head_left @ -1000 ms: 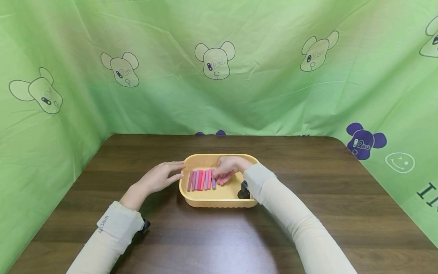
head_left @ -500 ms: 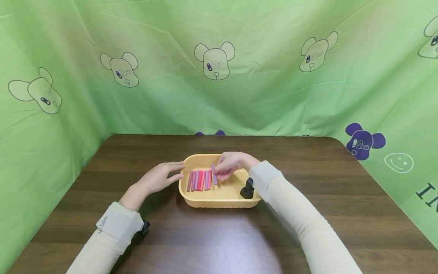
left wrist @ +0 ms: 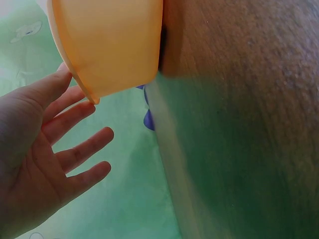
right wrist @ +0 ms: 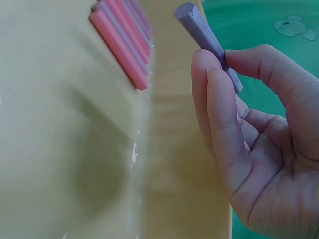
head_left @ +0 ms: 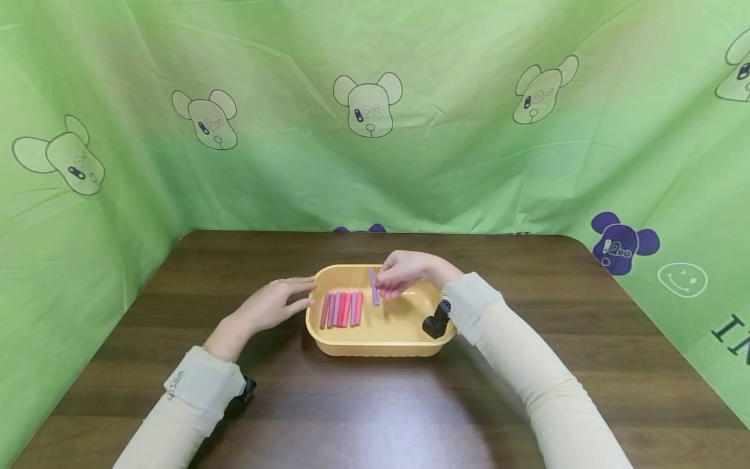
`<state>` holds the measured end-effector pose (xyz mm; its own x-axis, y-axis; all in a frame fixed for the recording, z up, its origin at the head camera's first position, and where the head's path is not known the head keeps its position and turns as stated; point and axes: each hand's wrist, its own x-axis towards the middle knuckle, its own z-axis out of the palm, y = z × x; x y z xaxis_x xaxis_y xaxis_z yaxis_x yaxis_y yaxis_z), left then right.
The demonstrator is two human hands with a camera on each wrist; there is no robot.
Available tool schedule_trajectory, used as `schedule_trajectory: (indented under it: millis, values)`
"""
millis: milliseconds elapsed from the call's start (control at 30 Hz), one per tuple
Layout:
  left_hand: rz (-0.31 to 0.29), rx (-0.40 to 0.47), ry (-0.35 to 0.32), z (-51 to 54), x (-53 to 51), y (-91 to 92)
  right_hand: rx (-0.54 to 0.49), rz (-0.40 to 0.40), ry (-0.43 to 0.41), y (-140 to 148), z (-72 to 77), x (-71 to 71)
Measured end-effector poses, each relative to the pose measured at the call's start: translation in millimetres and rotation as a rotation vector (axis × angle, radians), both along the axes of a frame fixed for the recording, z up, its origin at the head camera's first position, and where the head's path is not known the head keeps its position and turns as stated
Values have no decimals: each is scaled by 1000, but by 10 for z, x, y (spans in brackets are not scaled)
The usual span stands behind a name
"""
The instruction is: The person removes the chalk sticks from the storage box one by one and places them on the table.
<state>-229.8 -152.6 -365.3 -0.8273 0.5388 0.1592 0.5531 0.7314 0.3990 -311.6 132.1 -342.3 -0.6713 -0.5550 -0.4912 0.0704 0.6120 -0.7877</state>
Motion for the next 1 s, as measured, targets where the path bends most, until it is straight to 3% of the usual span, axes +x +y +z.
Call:
schedule_trajectory:
  millis: [300, 1000]
  values:
    - [5, 7, -3, 12, 14, 1, -56, 14, 16, 123, 88, 43]
    - [11, 11, -12, 0, 14, 1, -54, -3, 39, 351, 158, 135]
